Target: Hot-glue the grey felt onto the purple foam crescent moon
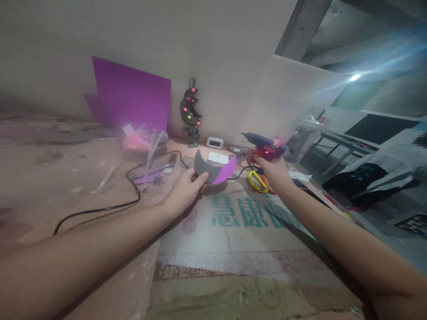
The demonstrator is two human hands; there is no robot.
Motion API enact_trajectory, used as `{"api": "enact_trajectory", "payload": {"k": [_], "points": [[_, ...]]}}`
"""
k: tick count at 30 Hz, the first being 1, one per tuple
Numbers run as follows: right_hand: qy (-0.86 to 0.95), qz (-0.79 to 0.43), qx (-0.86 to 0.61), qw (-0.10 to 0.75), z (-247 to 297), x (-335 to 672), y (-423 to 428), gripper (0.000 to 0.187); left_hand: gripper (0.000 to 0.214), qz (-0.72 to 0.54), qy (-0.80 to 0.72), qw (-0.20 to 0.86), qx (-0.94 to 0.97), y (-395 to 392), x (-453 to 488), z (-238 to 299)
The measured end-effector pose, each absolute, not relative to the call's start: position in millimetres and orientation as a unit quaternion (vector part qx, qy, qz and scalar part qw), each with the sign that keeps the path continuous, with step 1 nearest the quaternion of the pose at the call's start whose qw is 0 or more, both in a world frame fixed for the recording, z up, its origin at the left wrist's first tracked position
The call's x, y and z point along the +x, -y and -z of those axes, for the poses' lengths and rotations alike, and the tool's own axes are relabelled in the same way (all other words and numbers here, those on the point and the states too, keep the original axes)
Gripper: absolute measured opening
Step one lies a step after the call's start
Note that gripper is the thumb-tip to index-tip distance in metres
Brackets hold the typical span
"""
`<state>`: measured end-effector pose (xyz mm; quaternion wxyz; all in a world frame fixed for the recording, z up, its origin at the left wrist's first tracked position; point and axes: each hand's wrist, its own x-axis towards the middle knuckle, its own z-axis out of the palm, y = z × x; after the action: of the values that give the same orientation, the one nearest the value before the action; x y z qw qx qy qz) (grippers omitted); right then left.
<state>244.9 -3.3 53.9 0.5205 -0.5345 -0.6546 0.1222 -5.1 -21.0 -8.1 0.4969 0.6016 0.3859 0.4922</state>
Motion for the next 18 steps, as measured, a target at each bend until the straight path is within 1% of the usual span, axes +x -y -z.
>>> {"api": "enact_trajectory", "payload": {"k": [2,4,5,6,8,11,15,18], "points": [[0.681,-0.129,-0.504,0.516,-52.7,238.5,30.7,0.015,0.024,-0.493,-0.381,0.509,0.593,20.6,-4.9,9.4],[0.706,-0.115,-0.496,0.492,-50.0,234.5,55.4,0.017,0.025,-0.499,-0.377,0.512,0.589,19.9,-4.5,10.9],[0.715,-0.111,-0.504,0.472,-47.7,233.7,65.7,0.018,0.025,-0.500,-0.376,0.512,0.588,19.4,-4.3,11.5],[0.718,-0.083,-0.515,0.461,-44.7,233.6,74.2,0.018,0.024,-0.500,-0.378,0.511,0.588,18.9,-4.2,11.8],[0.741,-0.048,-0.533,0.406,-37.3,234.7,85.5,0.016,0.023,-0.497,-0.383,0.508,0.591,18.1,-3.9,11.5],[0.789,-0.048,-0.500,0.354,-27.4,235.7,90.4,0.015,0.021,-0.493,-0.390,0.513,0.585,18.6,-3.5,8.2],[0.811,-0.054,-0.475,0.338,-24.2,231.6,88.3,0.013,0.019,-0.480,-0.400,0.542,0.562,23.5,-2.8,0.0],[0.814,-0.061,-0.468,0.340,-23.9,229.8,87.4,0.011,0.018,-0.468,-0.423,0.532,0.564,26.8,-3.1,-4.0]]}}
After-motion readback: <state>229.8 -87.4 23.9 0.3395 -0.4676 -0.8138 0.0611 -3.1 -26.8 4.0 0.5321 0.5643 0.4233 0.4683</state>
